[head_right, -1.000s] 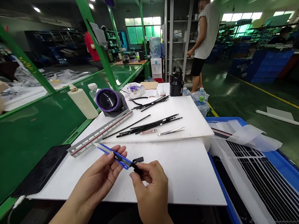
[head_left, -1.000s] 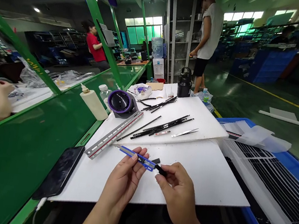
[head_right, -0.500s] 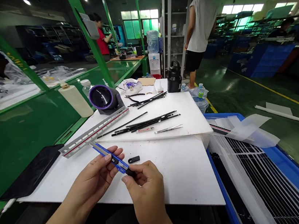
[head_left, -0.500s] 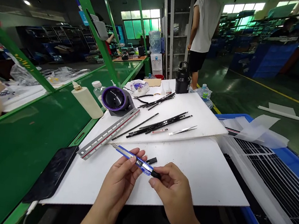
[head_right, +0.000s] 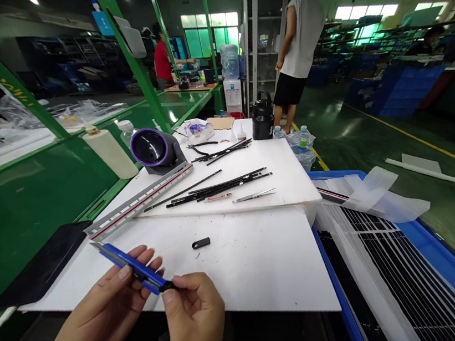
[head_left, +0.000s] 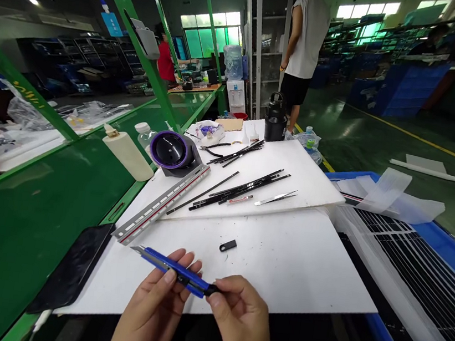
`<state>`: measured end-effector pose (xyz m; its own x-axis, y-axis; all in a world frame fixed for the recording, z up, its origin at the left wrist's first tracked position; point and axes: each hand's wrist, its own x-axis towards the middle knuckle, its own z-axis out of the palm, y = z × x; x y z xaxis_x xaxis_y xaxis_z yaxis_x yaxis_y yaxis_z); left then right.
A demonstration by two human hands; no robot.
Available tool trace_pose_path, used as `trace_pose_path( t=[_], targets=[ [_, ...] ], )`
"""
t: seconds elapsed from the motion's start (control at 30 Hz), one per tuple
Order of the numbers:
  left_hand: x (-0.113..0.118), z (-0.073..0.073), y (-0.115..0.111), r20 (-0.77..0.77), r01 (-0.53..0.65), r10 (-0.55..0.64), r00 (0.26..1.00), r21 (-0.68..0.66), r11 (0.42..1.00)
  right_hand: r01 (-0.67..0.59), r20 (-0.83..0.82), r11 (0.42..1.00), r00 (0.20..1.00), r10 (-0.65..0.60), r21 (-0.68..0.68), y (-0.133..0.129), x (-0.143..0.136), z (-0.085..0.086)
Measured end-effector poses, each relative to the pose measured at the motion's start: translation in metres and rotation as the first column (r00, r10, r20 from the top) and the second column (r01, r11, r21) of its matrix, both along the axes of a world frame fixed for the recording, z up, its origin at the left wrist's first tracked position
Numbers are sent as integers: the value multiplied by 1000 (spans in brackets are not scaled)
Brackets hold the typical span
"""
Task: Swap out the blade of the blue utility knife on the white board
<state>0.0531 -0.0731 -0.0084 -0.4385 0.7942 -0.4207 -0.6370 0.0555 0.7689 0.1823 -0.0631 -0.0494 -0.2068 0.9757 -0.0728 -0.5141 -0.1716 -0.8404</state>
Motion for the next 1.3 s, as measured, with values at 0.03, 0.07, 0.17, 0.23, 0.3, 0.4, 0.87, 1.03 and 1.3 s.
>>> trace_pose_path(
  t=[0.03, 0.07, 0.17, 0.23, 0.3, 0.4, 0.87, 1.03, 1.3],
  targets=[
    [0, -1, -3, -3, -18, 18, 1000, -2, 1000, -15, 6, 1000, 1000, 15, 2, -2, -1, 0],
    [0, -1, -6, -11, -29, 29, 1000, 1, 1000, -25, 12, 1000, 1000, 25, -8, -3, -2, 1],
    [3, -3, -8, -47, -48, 50, 998, 49, 998, -24, 11, 996, 1000, 25, -81, -2, -2, 5],
    [5, -3, -7, -72, -39, 45, 996, 82, 996, 5, 11, 992, 1000, -4, -125, 1, -1, 7],
    [7, -3, -6, -104, -23, 33, 994, 98, 995, 33, 1, 989, 999, -33, -145, 2, -1, 7],
    [8, -3, -5, -131, -7, 20, 991, 100, 995, 26, -28, 992, 999, -30, -127, 2, -2, 7],
    [14, -2, -6, -255, 102, -81, 963, 67, 993, 33, -32, 988, 999, -39, -154, 4, 0, 8],
    [12, 4, 3, -274, 112, -83, 958, 90, 990, -11, -66, 989, 998, 1, -150, 6, 4, 13],
    [11, 35, 20, -125, 161, -159, 979, 11, 987, -226, -328, 974, 918, 221, 24, 6, 7, 11]
  ],
)
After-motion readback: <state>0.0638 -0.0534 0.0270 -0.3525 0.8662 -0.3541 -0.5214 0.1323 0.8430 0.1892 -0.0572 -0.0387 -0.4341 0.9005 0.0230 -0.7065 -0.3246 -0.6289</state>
